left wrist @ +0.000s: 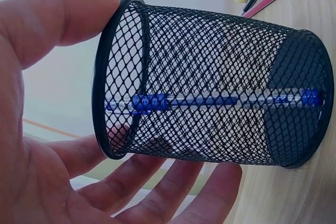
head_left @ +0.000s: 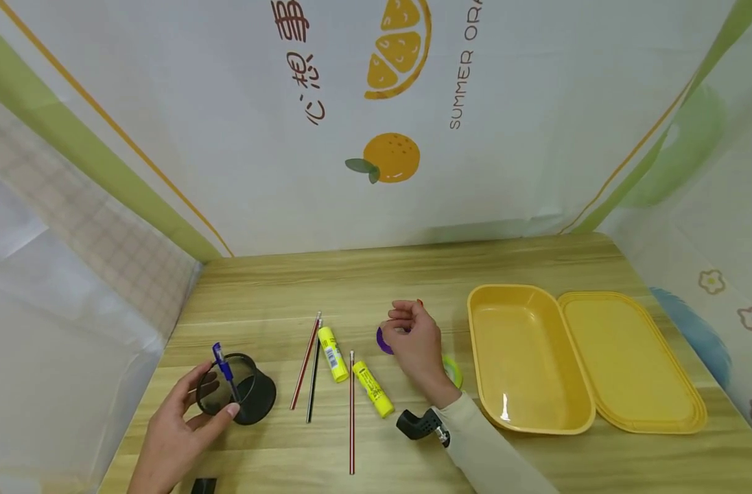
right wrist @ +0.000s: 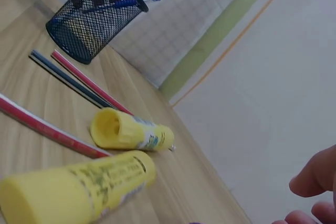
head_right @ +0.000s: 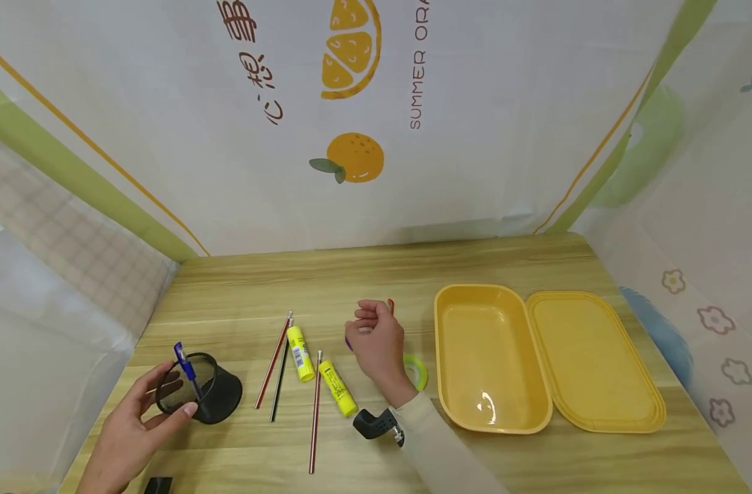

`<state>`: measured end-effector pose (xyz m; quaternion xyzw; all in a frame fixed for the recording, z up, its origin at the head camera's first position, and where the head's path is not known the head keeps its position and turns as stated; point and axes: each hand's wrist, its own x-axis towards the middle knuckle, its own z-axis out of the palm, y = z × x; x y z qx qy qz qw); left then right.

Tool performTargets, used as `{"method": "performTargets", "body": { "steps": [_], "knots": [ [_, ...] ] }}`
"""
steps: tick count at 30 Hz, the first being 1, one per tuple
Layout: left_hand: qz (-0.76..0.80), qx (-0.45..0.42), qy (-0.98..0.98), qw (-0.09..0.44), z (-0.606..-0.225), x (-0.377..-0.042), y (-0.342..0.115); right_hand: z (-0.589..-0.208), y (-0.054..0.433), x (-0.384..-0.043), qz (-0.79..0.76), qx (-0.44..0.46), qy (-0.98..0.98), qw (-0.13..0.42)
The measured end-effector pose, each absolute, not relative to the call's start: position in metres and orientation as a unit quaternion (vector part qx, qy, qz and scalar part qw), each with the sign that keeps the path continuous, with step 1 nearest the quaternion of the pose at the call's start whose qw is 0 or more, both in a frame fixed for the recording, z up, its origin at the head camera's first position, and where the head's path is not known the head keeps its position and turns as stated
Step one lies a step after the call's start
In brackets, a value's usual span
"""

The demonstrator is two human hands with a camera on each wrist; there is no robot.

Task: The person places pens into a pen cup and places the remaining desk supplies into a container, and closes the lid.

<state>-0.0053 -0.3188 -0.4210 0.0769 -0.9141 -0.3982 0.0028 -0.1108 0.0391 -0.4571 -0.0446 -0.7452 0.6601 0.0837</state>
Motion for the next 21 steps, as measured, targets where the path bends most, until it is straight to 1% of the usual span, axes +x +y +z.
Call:
{"method": "performTargets", "body": {
  "steps": [7, 11, 21],
  "knots": [
    [-0.396, 0.077, -0.915, 0.001, -0.421, -0.006, -0.319, -0.463, 0.055, -0.115, 0.631, -0.091, -0.765, 0.089],
    [-0.395, 0.072, -0.916, 0.003, -0.421, -0.007, -0.319, -0.465, 0.059, -0.115, 0.619, -0.109, -0.774, 0.081],
    [-0.392, 0.086, -0.916, -0.009, -0.421, -0.006, -0.32, -0.474, 0.062, -0.113, 0.548, -0.136, -0.821, 0.084]
  ]
}}
